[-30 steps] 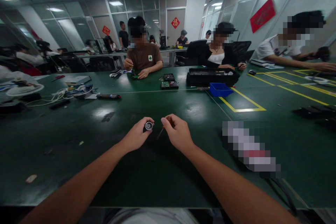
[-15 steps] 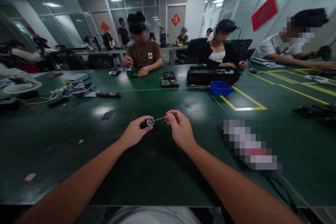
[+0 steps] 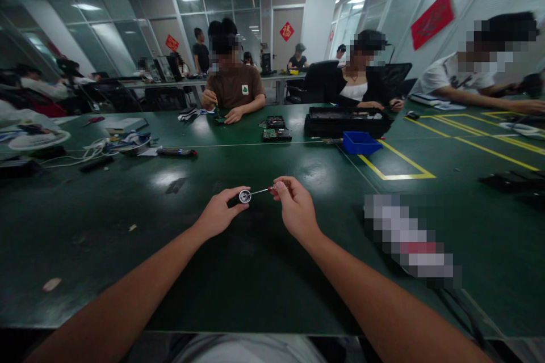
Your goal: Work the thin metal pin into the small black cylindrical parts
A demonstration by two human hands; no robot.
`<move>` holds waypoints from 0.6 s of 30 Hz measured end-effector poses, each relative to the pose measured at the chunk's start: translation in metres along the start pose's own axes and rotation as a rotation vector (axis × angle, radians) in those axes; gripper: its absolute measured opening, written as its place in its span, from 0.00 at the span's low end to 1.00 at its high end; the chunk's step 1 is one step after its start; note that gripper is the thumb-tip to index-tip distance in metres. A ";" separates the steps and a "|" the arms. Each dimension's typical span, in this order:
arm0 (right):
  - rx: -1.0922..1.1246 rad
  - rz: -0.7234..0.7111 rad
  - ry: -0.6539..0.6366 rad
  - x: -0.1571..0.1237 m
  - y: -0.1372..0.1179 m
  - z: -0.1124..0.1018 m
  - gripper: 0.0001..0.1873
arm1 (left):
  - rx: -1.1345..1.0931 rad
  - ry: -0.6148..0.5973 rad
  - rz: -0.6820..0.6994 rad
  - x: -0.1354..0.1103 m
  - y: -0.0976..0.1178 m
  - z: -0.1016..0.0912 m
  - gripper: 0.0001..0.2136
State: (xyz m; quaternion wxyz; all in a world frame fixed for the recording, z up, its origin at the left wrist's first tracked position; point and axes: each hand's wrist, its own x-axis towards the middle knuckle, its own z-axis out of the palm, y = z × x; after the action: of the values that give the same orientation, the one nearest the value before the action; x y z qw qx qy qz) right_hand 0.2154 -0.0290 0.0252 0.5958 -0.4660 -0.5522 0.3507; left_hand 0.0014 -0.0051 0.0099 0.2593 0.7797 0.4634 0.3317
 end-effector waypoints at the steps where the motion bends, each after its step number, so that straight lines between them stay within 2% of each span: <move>1: 0.000 -0.002 0.001 0.000 0.001 0.000 0.13 | 0.004 0.001 -0.004 0.000 0.001 0.000 0.20; 6: -0.017 -0.003 -0.002 0.000 -0.001 -0.001 0.13 | 0.023 0.004 0.010 0.000 0.000 -0.001 0.20; 9: -0.113 -0.020 -0.027 -0.001 -0.009 -0.002 0.14 | 0.047 0.009 0.047 -0.001 -0.001 -0.001 0.19; 13: -0.313 -0.007 -0.027 -0.003 -0.018 -0.005 0.22 | 0.085 -0.005 0.062 -0.001 -0.001 -0.003 0.18; 18: -0.380 -0.021 -0.042 -0.003 -0.018 -0.005 0.27 | 0.113 -0.018 0.060 -0.001 0.002 -0.005 0.18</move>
State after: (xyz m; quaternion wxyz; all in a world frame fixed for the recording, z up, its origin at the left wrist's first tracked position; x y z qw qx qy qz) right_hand 0.2180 -0.0386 0.0418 0.4890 -0.5571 -0.6255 0.2434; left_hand -0.0014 -0.0062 0.0146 0.2092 0.8097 0.4553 0.3056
